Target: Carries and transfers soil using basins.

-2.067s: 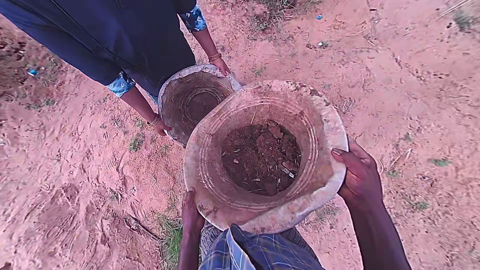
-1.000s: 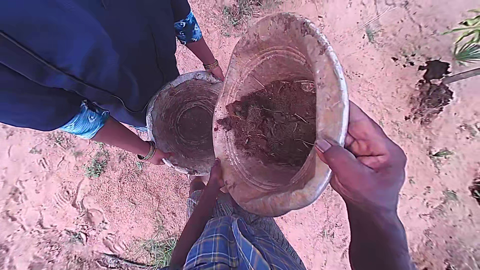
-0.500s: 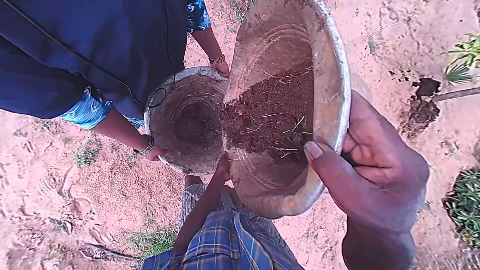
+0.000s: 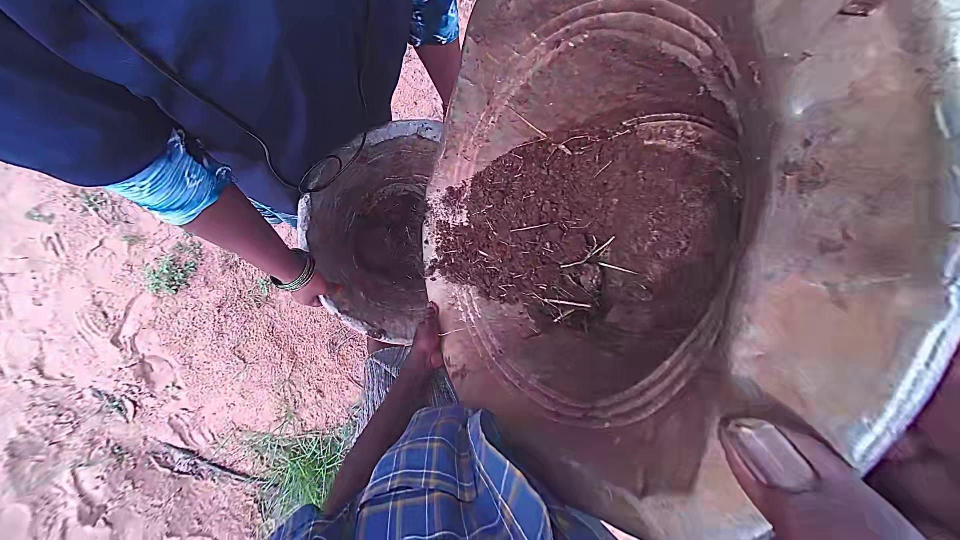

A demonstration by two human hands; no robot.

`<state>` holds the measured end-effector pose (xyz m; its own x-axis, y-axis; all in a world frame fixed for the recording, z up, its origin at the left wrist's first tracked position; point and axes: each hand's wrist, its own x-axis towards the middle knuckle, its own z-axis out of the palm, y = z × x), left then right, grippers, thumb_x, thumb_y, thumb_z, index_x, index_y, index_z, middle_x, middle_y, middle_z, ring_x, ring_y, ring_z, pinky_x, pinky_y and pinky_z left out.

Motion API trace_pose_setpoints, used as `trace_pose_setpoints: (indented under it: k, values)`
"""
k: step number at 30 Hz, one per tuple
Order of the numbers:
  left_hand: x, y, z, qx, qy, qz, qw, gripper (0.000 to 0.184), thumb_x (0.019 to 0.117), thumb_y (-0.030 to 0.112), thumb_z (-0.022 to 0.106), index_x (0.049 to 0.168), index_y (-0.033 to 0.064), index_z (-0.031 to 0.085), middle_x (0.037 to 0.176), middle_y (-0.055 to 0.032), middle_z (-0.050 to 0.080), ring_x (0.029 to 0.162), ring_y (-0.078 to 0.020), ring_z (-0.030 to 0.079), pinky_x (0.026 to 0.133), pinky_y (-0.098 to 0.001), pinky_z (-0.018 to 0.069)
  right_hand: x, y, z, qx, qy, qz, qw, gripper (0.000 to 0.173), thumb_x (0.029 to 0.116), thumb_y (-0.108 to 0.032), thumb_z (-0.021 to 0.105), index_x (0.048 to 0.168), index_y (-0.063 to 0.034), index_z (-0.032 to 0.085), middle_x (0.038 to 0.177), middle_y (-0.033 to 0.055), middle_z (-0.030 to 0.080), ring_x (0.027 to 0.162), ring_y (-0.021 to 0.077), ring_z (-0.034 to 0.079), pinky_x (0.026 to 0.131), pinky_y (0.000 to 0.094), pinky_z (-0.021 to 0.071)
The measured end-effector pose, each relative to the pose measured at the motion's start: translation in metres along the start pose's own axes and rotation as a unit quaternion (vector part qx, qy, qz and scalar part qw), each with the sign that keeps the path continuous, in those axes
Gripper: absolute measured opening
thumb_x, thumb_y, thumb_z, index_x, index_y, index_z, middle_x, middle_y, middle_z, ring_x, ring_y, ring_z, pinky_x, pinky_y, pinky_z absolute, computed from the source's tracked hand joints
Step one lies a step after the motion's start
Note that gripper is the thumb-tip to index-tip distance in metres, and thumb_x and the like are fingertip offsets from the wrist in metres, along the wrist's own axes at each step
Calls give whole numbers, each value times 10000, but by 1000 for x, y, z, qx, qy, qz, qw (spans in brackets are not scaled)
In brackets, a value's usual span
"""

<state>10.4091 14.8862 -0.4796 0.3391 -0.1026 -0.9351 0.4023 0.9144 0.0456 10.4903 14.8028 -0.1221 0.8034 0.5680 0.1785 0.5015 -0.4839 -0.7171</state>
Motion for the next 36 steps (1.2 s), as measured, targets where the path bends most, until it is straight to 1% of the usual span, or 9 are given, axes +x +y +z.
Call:
trace_pose_setpoints:
  k: [2,4,5,9,13,17,22,29,36]
  values:
    - [3,3,5,14,9,10,1000,589,1096,526,266,1305,54,550,1029,-152,679,890,-243,681,749,-460,585,0,5,-5,-6,-7,-3,1000,614,1022,-283,604,1528,-3,398,1326,-125,637,1149,-108,560,995,126,472]
    - [15,-3,21,30,-7,-3,1000,596,1101,522,249,1331,50,531,1076,-169,658,921,-258,656,775,-477,566,11,23,-1,4,61,-12,998,634,932,-142,599,1508,29,398,1211,-93,675,972,-89,612,827,114,528]
    - [21,1,35,37,-19,1,999,580,1108,501,254,1326,37,527,1070,-170,638,911,-256,633,772,-469,550,19,31,-4,16,87,-21,996,662,901,-75,588,1518,45,379,1240,-82,679,976,-62,639,819,131,555]
    - [11,-14,31,-3,-42,-25,999,511,1117,449,267,1306,50,525,1029,-136,652,878,-219,649,754,-430,565,13,36,-17,44,87,10,995,678,905,-88,595,1537,-12,362,1312,-160,652,1094,-36,648,915,139,556]
    - [12,-9,21,1,-33,9,999,476,1124,410,280,1289,34,520,994,-140,653,842,-219,657,726,-423,576,9,60,-27,70,139,28,987,624,858,13,543,1473,4,438,1227,-143,695,1022,-18,678,866,159,577]
    - [-1,-6,8,60,23,47,997,533,1123,424,298,1406,8,474,1214,-209,619,1035,-275,638,874,-478,551,-31,93,-53,72,184,82,977,619,848,45,473,1462,60,394,1269,-79,675,1080,9,663,949,197,556]
    - [-20,-1,9,141,45,105,983,542,1124,412,307,1434,-3,466,1306,-243,585,1134,-303,617,949,-496,527,-82,119,-79,80,265,152,949,597,870,62,395,1461,115,330,1298,-22,647,1102,8,652,985,205,539]
    - [-47,-24,22,220,41,139,965,481,1128,341,343,1411,-18,495,1306,-248,584,1150,-287,606,979,-469,509,-148,141,-110,115,340,207,910,549,903,62,354,1451,94,344,1268,-59,654,1087,-20,646,997,190,521]
    - [-53,-61,42,281,30,154,947,428,1125,294,377,1333,-39,545,1251,-247,603,1111,-291,610,964,-475,506,-217,159,-137,145,404,264,863,479,927,67,330,1391,17,439,1137,-139,696,983,-52,669,915,166,554]
